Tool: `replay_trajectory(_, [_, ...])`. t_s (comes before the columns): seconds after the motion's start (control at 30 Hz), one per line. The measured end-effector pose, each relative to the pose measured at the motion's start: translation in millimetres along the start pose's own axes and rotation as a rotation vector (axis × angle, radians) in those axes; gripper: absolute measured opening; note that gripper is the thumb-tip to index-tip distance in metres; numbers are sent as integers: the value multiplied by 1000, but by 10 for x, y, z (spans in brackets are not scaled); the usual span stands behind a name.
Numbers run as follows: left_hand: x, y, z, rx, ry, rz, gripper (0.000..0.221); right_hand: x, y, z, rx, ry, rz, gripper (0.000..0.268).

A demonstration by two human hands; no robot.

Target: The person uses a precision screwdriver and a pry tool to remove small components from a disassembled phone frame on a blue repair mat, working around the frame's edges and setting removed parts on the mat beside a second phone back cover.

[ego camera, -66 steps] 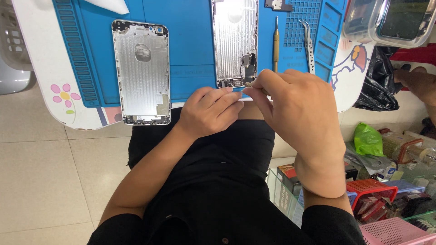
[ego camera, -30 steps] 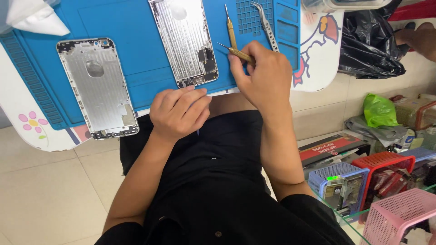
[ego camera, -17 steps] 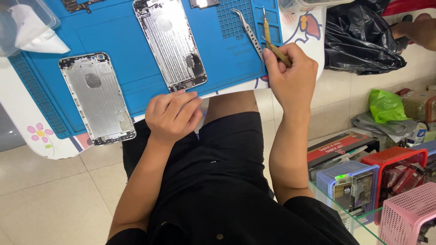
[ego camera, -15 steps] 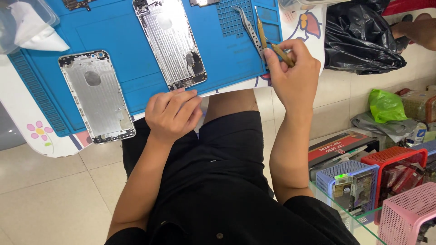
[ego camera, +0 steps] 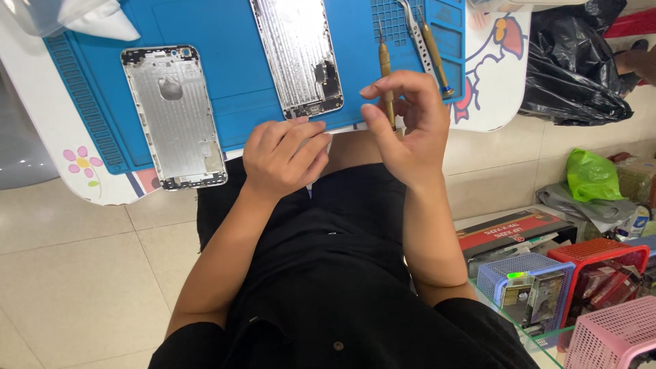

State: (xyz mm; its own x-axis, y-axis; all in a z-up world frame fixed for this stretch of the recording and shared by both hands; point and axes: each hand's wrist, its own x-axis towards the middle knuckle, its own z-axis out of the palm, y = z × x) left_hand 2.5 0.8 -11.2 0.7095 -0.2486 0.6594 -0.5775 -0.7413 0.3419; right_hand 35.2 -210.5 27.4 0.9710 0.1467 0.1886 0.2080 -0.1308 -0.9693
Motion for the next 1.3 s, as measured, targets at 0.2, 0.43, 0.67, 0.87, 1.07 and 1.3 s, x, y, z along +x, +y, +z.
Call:
replay_trajectory(0.2, [-2,-29,-4,-4,-18,7,17,240,56,128,-37,-124,-163,36])
replay_trajectory(0.43, [-22,-86,22,-16,-29,14,16,219,443,190,33,-65,-91,17])
replay_trajectory(0.67, [-40,-101,72,-6,-27,7,14,233,470,249,-202,-81,-218,24])
replay_trajectory(0.87, [-43,-117,83,12,-16,9,11,250,454,277,-243,-77,-236,27])
replay_trajectory(1.07, [-28,-103,92,9,-11,1,10,247,433,267,-215,-88,-191,25])
replay_trajectory(1.3, [-13,-87,82,6,-23,-15,10,242,450,264,-230,-97,-212,22])
